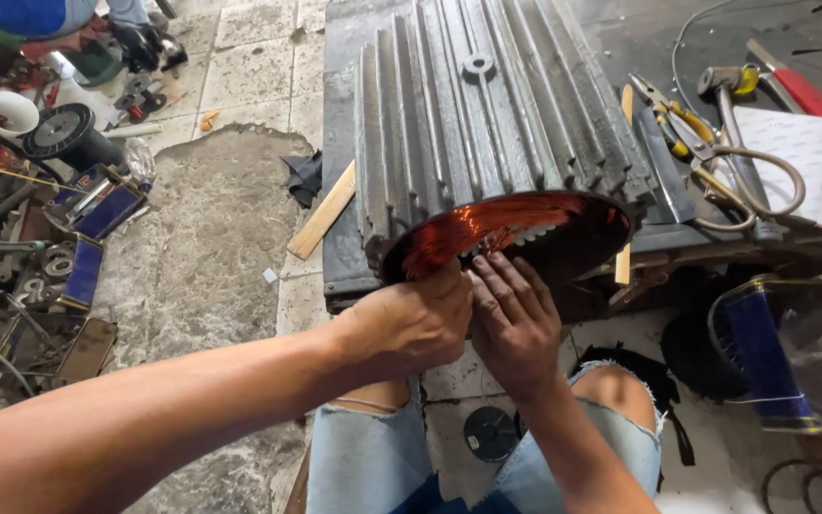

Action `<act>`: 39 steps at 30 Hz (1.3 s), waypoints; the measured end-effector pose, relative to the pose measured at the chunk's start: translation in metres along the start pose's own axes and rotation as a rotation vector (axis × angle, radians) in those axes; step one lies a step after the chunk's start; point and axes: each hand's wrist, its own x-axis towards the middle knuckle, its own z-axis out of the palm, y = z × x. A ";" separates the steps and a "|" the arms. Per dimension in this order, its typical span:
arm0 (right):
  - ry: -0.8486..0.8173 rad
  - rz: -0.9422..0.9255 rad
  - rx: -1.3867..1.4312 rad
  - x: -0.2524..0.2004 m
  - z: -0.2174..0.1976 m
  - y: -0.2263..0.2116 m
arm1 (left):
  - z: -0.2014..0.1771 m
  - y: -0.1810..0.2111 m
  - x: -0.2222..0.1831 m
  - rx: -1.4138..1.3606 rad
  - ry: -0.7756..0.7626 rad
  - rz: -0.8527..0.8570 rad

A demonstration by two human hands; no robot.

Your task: Shaping and fitting copper wire coils into the stator slots of an electric motor housing using a wooden stick, hammer, and pliers.

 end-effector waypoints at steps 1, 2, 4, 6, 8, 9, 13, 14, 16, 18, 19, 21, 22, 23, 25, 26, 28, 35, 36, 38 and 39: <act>0.028 0.018 -0.011 -0.002 0.003 -0.001 | 0.003 0.004 0.000 -0.003 0.006 -0.021; 0.056 0.036 -0.021 -0.005 0.007 -0.002 | 0.007 0.009 0.000 -0.007 0.013 -0.042; 0.052 0.046 -0.003 -0.003 0.001 -0.004 | 0.003 0.002 -0.002 -0.006 0.027 -0.009; 0.063 0.058 0.007 -0.004 -0.002 -0.009 | 0.009 0.004 -0.007 0.007 0.048 0.037; 0.039 0.072 0.018 -0.005 -0.004 -0.006 | 0.029 0.012 -0.007 -0.116 0.225 0.041; 0.032 0.080 0.007 -0.005 -0.006 -0.008 | 0.023 0.016 -0.006 -0.127 0.235 0.046; 0.012 0.082 0.026 0.006 -0.019 -0.006 | 0.011 0.019 0.002 -0.098 0.193 -0.083; -0.023 0.070 0.050 0.009 -0.024 -0.005 | 0.009 0.019 0.003 -0.091 0.190 -0.090; -0.170 0.107 0.082 0.012 -0.039 -0.001 | -0.011 0.017 0.012 -0.121 0.005 -0.112; -0.319 0.152 0.113 0.015 -0.047 -0.003 | -0.022 0.018 0.016 -0.155 -0.179 -0.129; -0.284 0.156 0.128 0.017 -0.046 -0.002 | -0.020 0.018 0.017 -0.168 -0.176 -0.157; -0.249 0.160 0.139 0.018 -0.042 -0.001 | -0.017 0.018 0.021 -0.182 -0.170 -0.183; -0.253 0.184 0.100 0.016 -0.039 -0.001 | -0.015 0.016 0.024 -0.209 -0.171 -0.192; -0.260 0.206 0.066 0.014 -0.037 -0.002 | -0.014 0.016 0.025 -0.237 -0.176 -0.204; -0.238 0.204 0.037 0.004 -0.023 -0.003 | -0.004 0.022 0.028 -0.268 -0.236 -0.217; -0.213 0.202 0.008 -0.002 -0.017 -0.003 | 0.001 0.026 0.029 -0.297 -0.295 -0.228; -0.230 0.226 0.013 0.002 -0.024 -0.007 | -0.002 0.026 0.029 -0.265 -0.283 -0.224; 0.009 0.297 -0.248 0.036 -0.118 0.068 | -0.023 0.039 0.036 -0.176 -0.535 0.042; 0.012 0.294 -0.243 0.034 -0.122 0.102 | -0.018 0.045 0.036 -0.173 -0.539 0.037; -0.081 0.355 -0.562 0.028 -0.131 0.167 | -0.011 0.059 0.034 -0.065 -0.291 -0.279; -0.080 0.347 -0.558 0.014 -0.126 0.197 | -0.007 0.059 0.031 -0.061 -0.293 -0.287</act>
